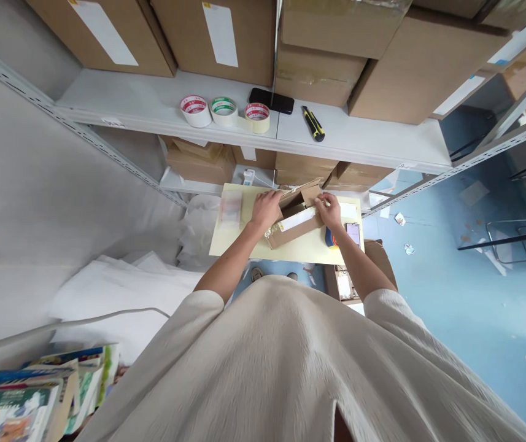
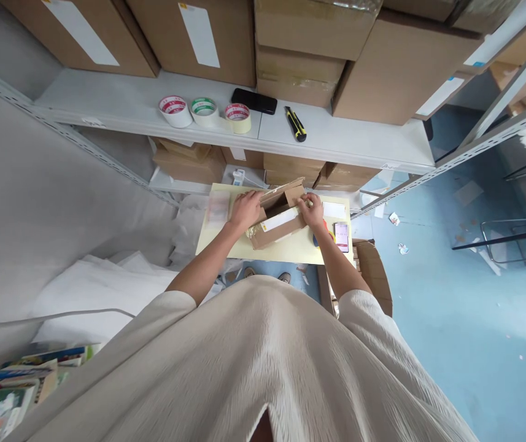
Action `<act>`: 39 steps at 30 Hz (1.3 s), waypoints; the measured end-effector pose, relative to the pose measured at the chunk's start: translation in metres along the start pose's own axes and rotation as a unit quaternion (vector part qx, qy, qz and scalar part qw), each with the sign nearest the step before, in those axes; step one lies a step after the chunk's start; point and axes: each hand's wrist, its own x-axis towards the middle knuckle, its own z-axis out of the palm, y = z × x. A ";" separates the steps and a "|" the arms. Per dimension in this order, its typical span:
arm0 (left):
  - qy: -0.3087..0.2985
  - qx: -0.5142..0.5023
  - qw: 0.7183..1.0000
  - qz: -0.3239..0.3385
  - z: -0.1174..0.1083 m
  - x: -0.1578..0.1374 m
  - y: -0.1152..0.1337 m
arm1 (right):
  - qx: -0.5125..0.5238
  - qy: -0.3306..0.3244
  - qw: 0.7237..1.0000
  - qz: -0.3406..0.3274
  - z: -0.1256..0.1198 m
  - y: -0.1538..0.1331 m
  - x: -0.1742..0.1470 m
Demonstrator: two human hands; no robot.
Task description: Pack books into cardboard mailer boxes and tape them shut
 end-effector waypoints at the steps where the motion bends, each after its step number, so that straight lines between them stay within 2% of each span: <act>1: 0.000 -0.003 1.000 0.002 0.003 0.000 0.000 | 0.003 -0.001 1.000 0.001 0.002 -0.001 -0.001; 9: -0.025 -0.016 0.999 0.020 0.028 0.004 -0.008 | 0.066 -0.014 0.995 0.069 0.013 -0.010 -0.008; 12: -0.058 -0.010 0.998 0.013 0.037 0.002 -0.014 | 0.098 -0.021 0.990 0.097 0.017 -0.010 -0.012; 16: -0.131 0.007 0.991 -0.008 0.051 -0.003 -0.027 | 0.069 -0.041 0.994 0.078 0.019 -0.010 -0.015; 20: -0.157 0.014 0.988 -0.006 0.062 -0.001 -0.037 | 0.053 -0.057 0.993 0.083 0.024 -0.006 -0.012; 23: -0.156 0.004 0.988 -0.012 0.063 0.003 -0.042 | 0.032 -0.077 0.987 0.139 0.032 0.000 -0.008; 25: -0.151 -0.007 0.987 -0.050 0.059 0.004 -0.046 | 0.020 -0.097 0.980 0.174 0.039 0.003 -0.006; 28: -0.146 -0.019 0.983 -0.111 0.050 0.001 -0.055 | 0.018 -0.101 0.977 0.188 0.052 0.006 -0.004; 30: -0.143 -0.023 0.981 -0.128 0.043 -0.001 -0.062 | 0.019 -0.095 0.977 0.191 0.064 0.006 -0.005; 35: -0.132 -0.013 0.984 -0.121 0.033 -0.006 -0.078 | 0.034 -0.111 0.971 0.211 0.092 0.012 -0.015; 39: -0.137 0.007 0.987 -0.080 0.044 -0.008 -0.077 | 0.019 -0.100 0.972 0.211 0.087 0.025 -0.026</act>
